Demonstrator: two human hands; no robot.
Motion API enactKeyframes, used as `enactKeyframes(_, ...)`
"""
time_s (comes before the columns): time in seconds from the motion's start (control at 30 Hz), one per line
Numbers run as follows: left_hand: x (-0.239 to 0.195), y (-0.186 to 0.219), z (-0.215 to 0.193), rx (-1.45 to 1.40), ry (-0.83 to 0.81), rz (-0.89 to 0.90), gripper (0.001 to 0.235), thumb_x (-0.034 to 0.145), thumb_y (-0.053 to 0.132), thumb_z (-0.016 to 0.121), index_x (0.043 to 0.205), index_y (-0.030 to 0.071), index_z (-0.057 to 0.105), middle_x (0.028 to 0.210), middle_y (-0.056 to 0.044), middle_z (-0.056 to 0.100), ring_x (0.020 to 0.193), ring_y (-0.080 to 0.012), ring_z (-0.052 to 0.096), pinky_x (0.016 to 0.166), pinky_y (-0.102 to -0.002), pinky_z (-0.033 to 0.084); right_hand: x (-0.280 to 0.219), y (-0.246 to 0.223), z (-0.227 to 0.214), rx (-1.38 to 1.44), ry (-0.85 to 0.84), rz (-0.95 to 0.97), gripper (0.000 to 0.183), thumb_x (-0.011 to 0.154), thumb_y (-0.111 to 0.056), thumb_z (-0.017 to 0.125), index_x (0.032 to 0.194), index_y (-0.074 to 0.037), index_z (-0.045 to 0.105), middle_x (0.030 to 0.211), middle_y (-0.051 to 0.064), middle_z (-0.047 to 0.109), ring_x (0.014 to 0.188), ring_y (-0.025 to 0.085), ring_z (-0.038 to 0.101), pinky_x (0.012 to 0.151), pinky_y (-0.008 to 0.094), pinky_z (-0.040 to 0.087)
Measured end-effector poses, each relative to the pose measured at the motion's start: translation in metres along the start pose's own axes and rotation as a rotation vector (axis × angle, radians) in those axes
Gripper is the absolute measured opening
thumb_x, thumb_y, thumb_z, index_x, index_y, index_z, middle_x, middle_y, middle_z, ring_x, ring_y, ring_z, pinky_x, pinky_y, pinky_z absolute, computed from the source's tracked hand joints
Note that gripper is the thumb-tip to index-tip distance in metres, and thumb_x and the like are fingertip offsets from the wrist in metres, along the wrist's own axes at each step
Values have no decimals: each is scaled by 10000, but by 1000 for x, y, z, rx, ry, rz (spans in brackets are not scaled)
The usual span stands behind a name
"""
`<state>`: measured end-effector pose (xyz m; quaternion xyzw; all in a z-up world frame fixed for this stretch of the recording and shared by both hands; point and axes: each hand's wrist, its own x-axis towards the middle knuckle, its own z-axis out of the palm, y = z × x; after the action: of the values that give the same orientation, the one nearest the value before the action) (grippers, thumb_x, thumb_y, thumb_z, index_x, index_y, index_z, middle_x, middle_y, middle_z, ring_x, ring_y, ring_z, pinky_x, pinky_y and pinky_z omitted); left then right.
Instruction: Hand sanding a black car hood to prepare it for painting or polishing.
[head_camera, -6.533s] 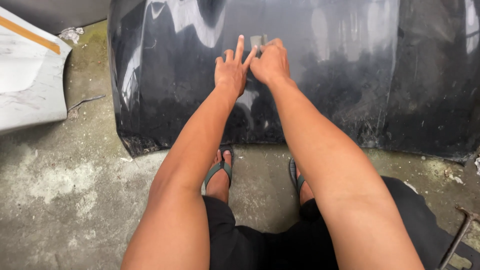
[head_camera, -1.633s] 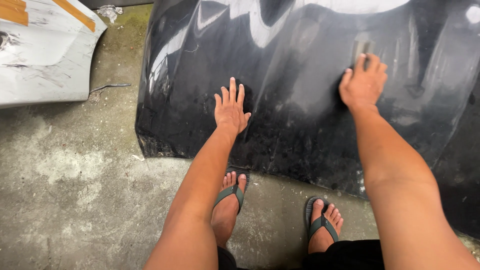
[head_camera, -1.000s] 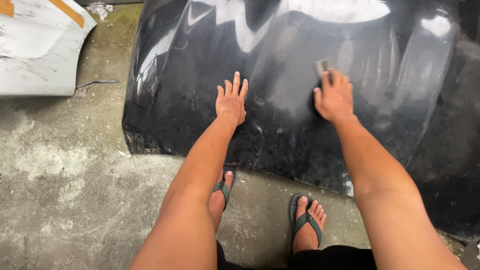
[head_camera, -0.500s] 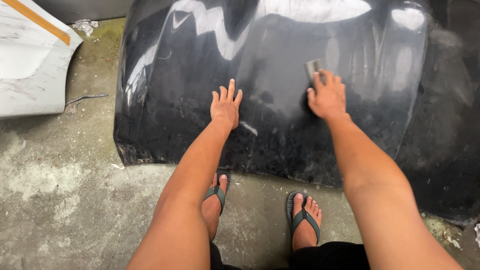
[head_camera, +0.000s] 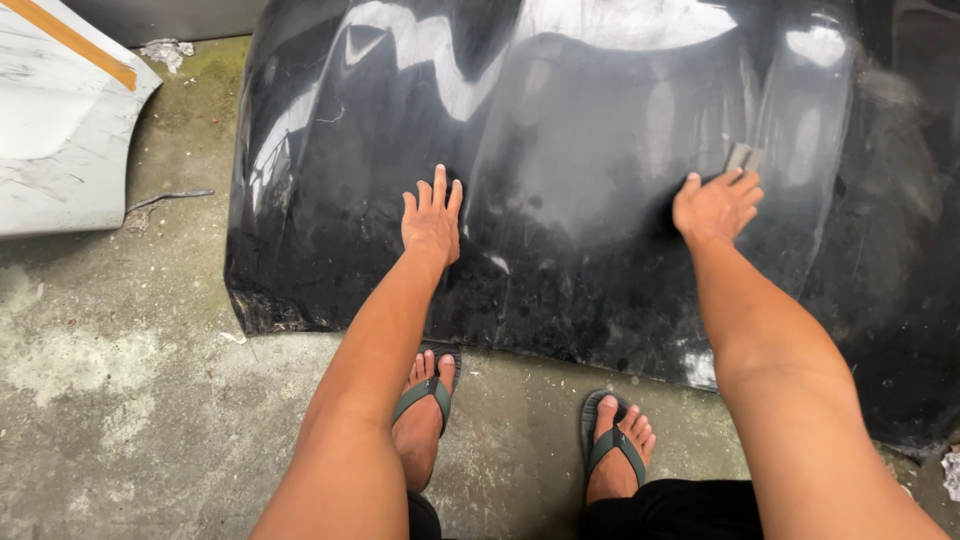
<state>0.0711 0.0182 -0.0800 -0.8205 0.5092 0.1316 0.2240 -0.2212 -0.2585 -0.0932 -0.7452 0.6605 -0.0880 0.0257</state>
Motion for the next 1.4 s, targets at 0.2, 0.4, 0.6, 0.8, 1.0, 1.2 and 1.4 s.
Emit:
enactKeyframes(0.2, -8, -1, -4, -17, 29, -3, 819, 1051, 367, 486, 1666, 96, 18, 1712, -233, -68, 1550, -405, 155, 1234, -554, 219, -18, -98, 6, 28, 222, -504, 603, 1017, -357, 678, 1390, 104, 572, 1391, 241, 463, 1162, 435, 503, 896, 549, 456)
enactKeyframes(0.4, -10, 7, -13, -62, 123, 6, 811, 1063, 429, 458, 1661, 83, 32, 1715, -212, -33, 1548, -376, 160, 1235, -531, 212, -53, -175, 32, 97, 251, -883, 597, 958, -385, 672, 1378, 35, 613, 1420, 167, 506, 1151, 372, 526, 876, 485, 470)
enactKeyframes(0.6, -5, 32, -26, -46, 196, 79, 765, 1080, 447, 421, 1661, 84, 79, 1720, -198, 1, 1535, -359, 188, 1222, -522, 224, -54, -173, 34, 68, 80, -899, 577, 1041, -390, 537, 1482, -18, 511, 1484, 92, 386, 1198, 304, 430, 932, 416, 392)
enactKeyframes(0.8, 7, 57, -29, -5, 225, 154, 786, 1066, 460, 432, 1662, 100, 68, 1717, -191, -12, 1531, -353, 191, 1216, -524, 232, -30, -102, 15, -56, 110, -848, 541, 1021, -402, 550, 1484, -123, 566, 1503, 41, 428, 1209, 300, 469, 929, 455, 413)
enactKeyframes(1.0, 13, 68, -39, 25, 257, 183, 795, 1050, 438, 470, 1658, 112, 75, 1716, -193, -7, 1530, -354, 203, 1214, -530, 240, 6, 5, 18, -135, 166, -418, 557, 1018, -472, 589, 1405, -72, 623, 1451, 85, 486, 1168, 357, 507, 866, 521, 447)
enactKeyframes(1.2, 6, 81, -63, 65, 279, 197, 811, 1042, 399, 520, 1659, 98, 89, 1714, -202, 11, 1521, -359, 218, 1212, -528, 250, 17, 101, -9, -182, 131, -169, 592, 1069, -454, 538, 1428, 11, 603, 1404, 120, 460, 1160, 363, 449, 865, 485, 404)
enactKeyframes(1.4, 28, 113, -64, 155, 309, 257, 827, 1022, 380, 550, 1658, 109, 96, 1712, -204, 12, 1515, -355, 227, 1210, -530, 253, -1, 154, -18, -103, 62, -62, 637, 1069, -462, 523, 1450, 47, 571, 1380, 135, 433, 1177, 344, 415, 912, 455, 384)
